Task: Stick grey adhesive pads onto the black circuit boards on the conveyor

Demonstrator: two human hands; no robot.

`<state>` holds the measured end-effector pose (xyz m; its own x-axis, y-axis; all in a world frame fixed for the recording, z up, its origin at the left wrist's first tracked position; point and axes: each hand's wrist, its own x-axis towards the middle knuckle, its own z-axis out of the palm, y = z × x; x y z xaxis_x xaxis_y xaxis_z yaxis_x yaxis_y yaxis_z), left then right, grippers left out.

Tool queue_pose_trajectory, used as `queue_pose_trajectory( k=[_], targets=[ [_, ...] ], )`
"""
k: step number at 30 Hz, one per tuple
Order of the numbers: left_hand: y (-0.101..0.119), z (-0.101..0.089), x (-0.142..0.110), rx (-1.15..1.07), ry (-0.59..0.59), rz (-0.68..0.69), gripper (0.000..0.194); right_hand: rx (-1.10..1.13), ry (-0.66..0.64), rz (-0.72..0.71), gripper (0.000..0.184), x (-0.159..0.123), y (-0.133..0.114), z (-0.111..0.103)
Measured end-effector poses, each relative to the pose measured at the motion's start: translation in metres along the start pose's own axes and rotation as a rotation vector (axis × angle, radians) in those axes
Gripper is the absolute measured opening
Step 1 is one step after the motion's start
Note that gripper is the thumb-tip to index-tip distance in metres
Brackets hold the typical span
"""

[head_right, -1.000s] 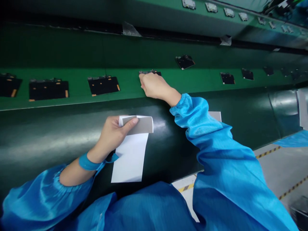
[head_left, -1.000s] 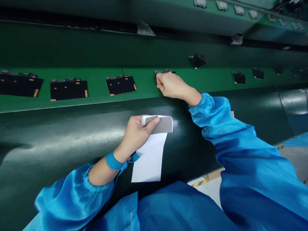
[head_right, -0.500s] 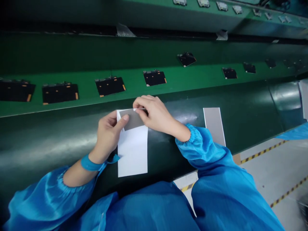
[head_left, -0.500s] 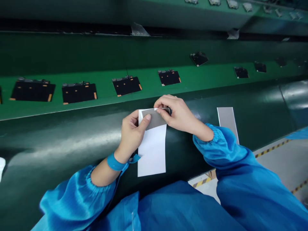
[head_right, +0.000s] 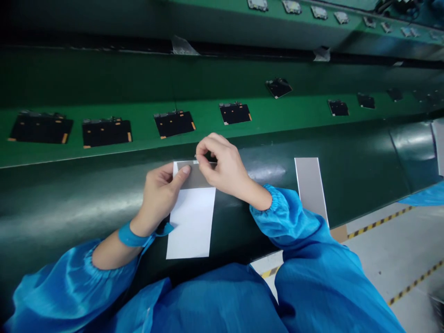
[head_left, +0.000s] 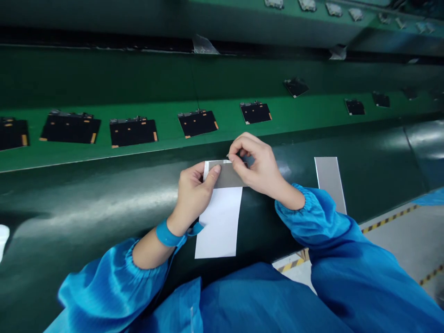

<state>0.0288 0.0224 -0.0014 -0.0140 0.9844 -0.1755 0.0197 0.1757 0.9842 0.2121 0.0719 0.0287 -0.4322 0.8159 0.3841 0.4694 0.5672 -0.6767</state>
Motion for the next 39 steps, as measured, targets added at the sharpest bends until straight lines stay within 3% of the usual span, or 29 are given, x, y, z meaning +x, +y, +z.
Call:
queue_pose_trajectory(
  k=[2,5,11,14,19,25,28,39],
  targets=[
    [0.0,-0.001,0.0,0.0,-0.012,-0.006,0.035,0.041,-0.02,0.027,0.007,0.002,0.001,-0.002],
    [0.0,-0.002,0.0,0.025,-0.023,0.003,0.036,-0.006,-0.084,-0.005,0.02,0.002,0.003,0.002],
    [0.003,-0.003,0.001,0.059,-0.002,0.046,0.035,-0.315,-0.068,-0.224,0.024,-0.009,0.001,0.016],
    [0.004,0.0,0.001,0.051,0.006,0.038,0.036,-0.251,-0.064,-0.306,0.023,-0.009,-0.001,0.01],
    [0.003,0.001,-0.001,0.012,-0.032,-0.016,0.036,0.058,-0.025,-0.011,0.029,0.033,0.024,0.001],
    [0.002,-0.001,0.0,0.019,-0.057,-0.024,0.036,0.079,-0.306,0.11,0.033,0.087,0.068,0.024],
    [0.003,0.0,0.0,0.014,-0.067,-0.019,0.035,0.046,-0.344,0.15,0.032,0.089,0.07,0.029],
    [0.006,0.001,-0.001,0.0,-0.072,-0.028,0.033,-0.024,-0.273,0.156,0.034,0.081,0.081,0.023]
  ],
)
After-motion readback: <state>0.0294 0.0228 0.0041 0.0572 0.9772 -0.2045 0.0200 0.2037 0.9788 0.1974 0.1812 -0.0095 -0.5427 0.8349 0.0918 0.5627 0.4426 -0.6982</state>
